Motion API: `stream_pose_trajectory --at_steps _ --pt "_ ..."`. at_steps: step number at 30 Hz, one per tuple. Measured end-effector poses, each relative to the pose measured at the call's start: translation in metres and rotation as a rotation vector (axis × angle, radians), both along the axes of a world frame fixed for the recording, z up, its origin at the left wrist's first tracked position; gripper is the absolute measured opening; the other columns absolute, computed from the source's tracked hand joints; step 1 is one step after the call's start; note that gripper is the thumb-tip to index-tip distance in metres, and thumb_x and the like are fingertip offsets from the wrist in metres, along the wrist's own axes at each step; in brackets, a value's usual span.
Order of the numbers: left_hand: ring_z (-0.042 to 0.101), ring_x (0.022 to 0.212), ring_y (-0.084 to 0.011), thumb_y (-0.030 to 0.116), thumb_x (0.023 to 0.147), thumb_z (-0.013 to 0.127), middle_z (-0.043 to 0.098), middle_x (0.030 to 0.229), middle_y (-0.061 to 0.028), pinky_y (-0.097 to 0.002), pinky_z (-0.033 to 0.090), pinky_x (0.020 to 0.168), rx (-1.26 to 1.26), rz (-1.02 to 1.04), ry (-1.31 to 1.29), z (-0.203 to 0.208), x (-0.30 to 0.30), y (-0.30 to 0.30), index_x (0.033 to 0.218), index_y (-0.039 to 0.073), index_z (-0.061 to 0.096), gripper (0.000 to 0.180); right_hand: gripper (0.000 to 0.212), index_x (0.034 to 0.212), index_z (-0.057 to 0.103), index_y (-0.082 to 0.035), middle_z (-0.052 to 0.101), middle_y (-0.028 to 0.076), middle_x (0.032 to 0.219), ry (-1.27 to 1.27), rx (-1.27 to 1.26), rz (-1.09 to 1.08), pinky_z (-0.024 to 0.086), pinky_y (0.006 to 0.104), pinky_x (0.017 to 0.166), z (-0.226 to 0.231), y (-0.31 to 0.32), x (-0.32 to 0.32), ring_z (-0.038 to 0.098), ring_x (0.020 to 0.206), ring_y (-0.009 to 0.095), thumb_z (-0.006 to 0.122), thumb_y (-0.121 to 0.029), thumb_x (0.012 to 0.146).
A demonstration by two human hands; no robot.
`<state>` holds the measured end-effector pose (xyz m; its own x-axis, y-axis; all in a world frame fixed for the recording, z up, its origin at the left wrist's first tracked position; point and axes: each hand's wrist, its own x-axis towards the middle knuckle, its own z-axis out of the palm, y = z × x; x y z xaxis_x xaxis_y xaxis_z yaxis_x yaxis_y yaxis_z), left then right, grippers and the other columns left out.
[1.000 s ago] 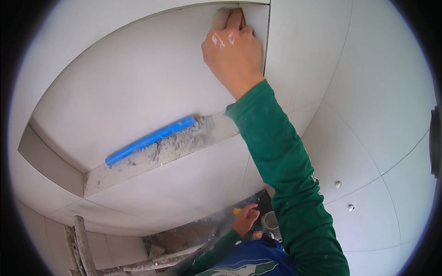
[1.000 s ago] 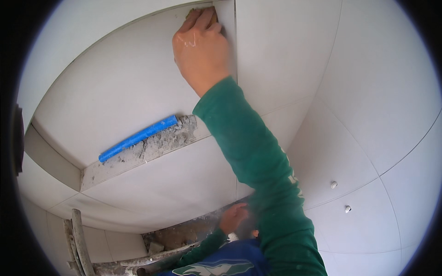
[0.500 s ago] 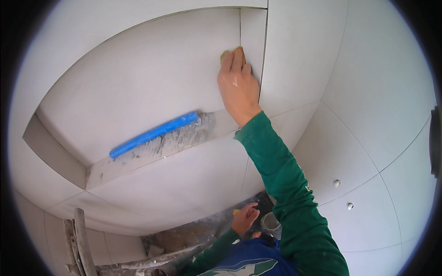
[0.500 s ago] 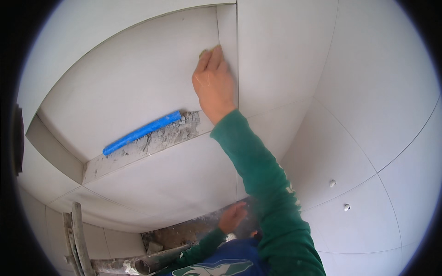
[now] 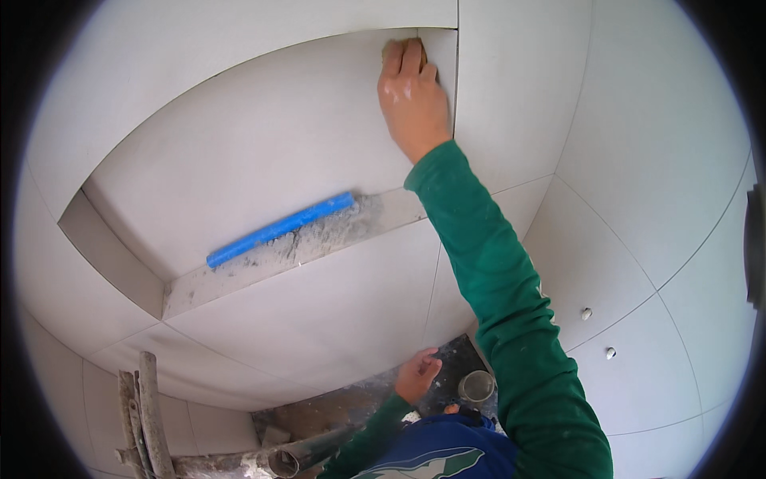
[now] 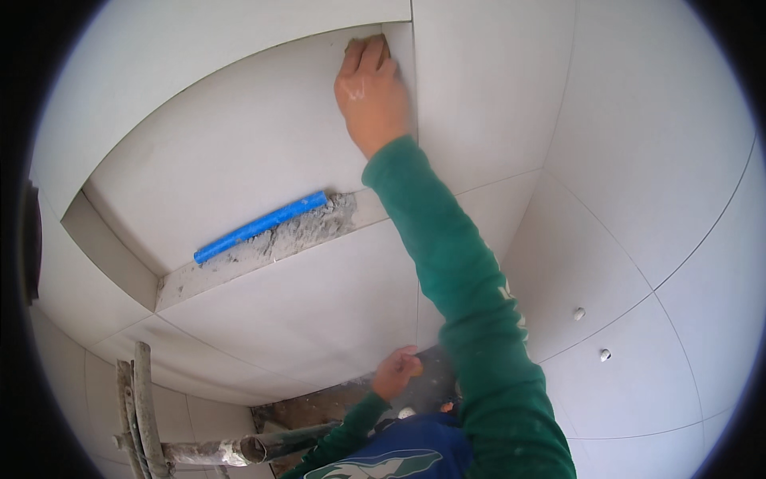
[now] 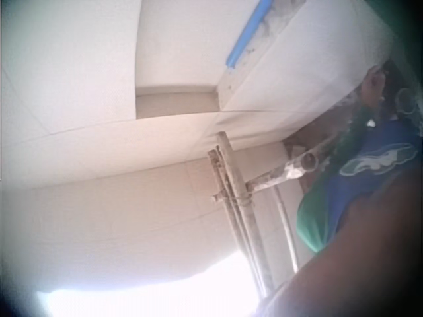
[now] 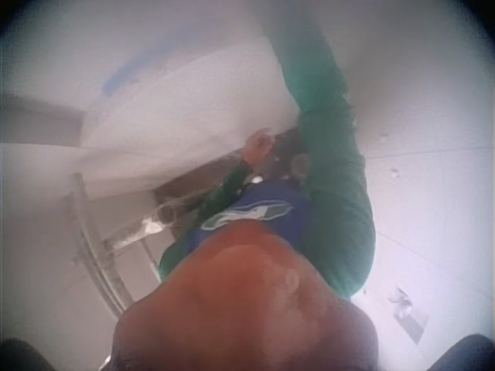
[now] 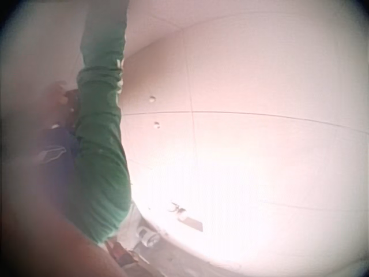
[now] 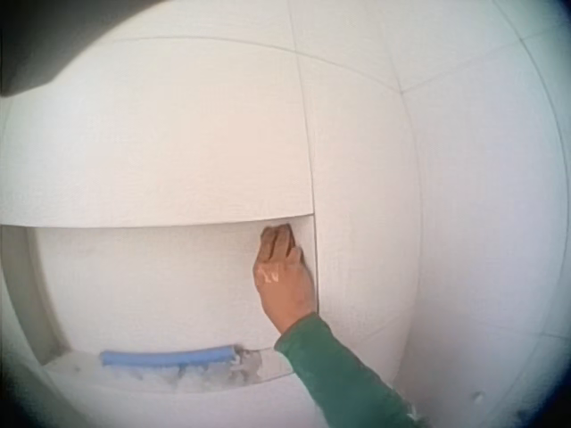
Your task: The person repeatedly wipes white wall tiles with a yellow sponge, dipping it into a bucket of water between passes. They also use a small tool to scrape or clean the grout lines between tiles.
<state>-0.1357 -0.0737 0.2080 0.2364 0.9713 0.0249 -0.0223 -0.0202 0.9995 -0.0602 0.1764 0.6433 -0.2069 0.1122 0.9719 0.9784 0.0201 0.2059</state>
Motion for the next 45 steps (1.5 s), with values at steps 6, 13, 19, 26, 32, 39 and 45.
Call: stream_pose_trajectory --at_steps 6,13,19,26,32,39,45 --pt "0.064 0.076 -0.0125 0.025 0.099 0.069 0.07 0.089 -0.0043 -0.0297 0.052 0.072 0.124 0.026 0.116 0.011 0.002 -0.006 0.13 0.004 0.062 0.038 0.041 0.118 0.06 0.007 0.061 0.024 0.114 -0.032 -0.251 -0.068 0.059 0.0315 0.065 -0.08 -0.016 0.001 0.064 0.078 0.027 0.07 -0.004 0.08" --pt "0.062 0.082 -0.0114 0.026 0.099 0.069 0.068 0.09 -0.0039 -0.0286 0.05 0.078 0.018 0.027 0.033 0.016 -0.012 -0.011 0.13 0.005 0.062 0.038 0.039 0.118 0.058 0.006 0.061 0.02 0.112 -0.004 0.032 0.148 0.059 0.0345 0.066 -0.028 -0.028 0.005 0.066 0.084 0.031 0.069 -0.003 0.081" --pt "0.063 0.081 -0.0097 0.025 0.098 0.071 0.069 0.09 -0.0034 -0.0274 0.051 0.077 -0.004 0.035 -0.037 0.022 -0.006 -0.011 0.129 0.004 0.063 0.038 0.034 0.117 0.064 0.007 0.063 0.02 0.11 0.037 0.044 -0.015 0.057 0.0299 0.072 0.012 -0.015 0.01 0.065 0.088 0.026 0.068 -0.004 0.084" --pt "0.065 0.08 -0.0108 0.024 0.099 0.069 0.071 0.091 -0.0051 -0.0284 0.052 0.074 0.015 0.034 0.013 0.001 -0.005 -0.014 0.131 0.003 0.061 0.039 0.04 0.117 0.056 0.004 0.061 0.021 0.118 0.07 -0.05 0.058 0.062 0.0376 0.067 0.007 0.0 0.0 0.067 0.082 0.034 0.07 -0.001 0.08" --pt "0.065 0.08 -0.0114 0.026 0.099 0.07 0.071 0.092 -0.0055 -0.0286 0.052 0.075 -0.015 0.037 -0.029 -0.002 -0.007 -0.018 0.132 0.004 0.061 0.041 0.039 0.116 0.056 0.005 0.062 0.022 0.122 0.068 -0.163 0.099 0.063 0.0373 0.068 -0.028 -0.003 0.004 0.069 0.086 0.037 0.069 0.002 0.079" --pt "0.065 0.081 -0.011 0.024 0.099 0.07 0.07 0.092 -0.0046 -0.0279 0.052 0.076 0.014 0.056 0.093 0.008 -0.013 -0.022 0.133 0.004 0.06 0.04 0.032 0.115 0.059 0.002 0.061 0.018 0.118 0.148 -0.564 0.274 0.058 0.043 0.079 -0.087 -0.03 0.005 0.066 0.087 0.036 0.063 0.001 0.084" --pt "0.066 0.083 -0.0099 0.023 0.099 0.071 0.07 0.092 -0.0043 -0.0262 0.052 0.077 -0.07 0.03 -0.008 0.01 -0.019 -0.028 0.132 0.003 0.06 0.04 0.029 0.115 0.064 -0.004 0.06 0.017 0.115 0.105 -0.013 0.407 0.059 0.0363 0.075 -0.004 -0.012 -0.015 0.064 0.09 0.032 0.065 -0.006 0.086"
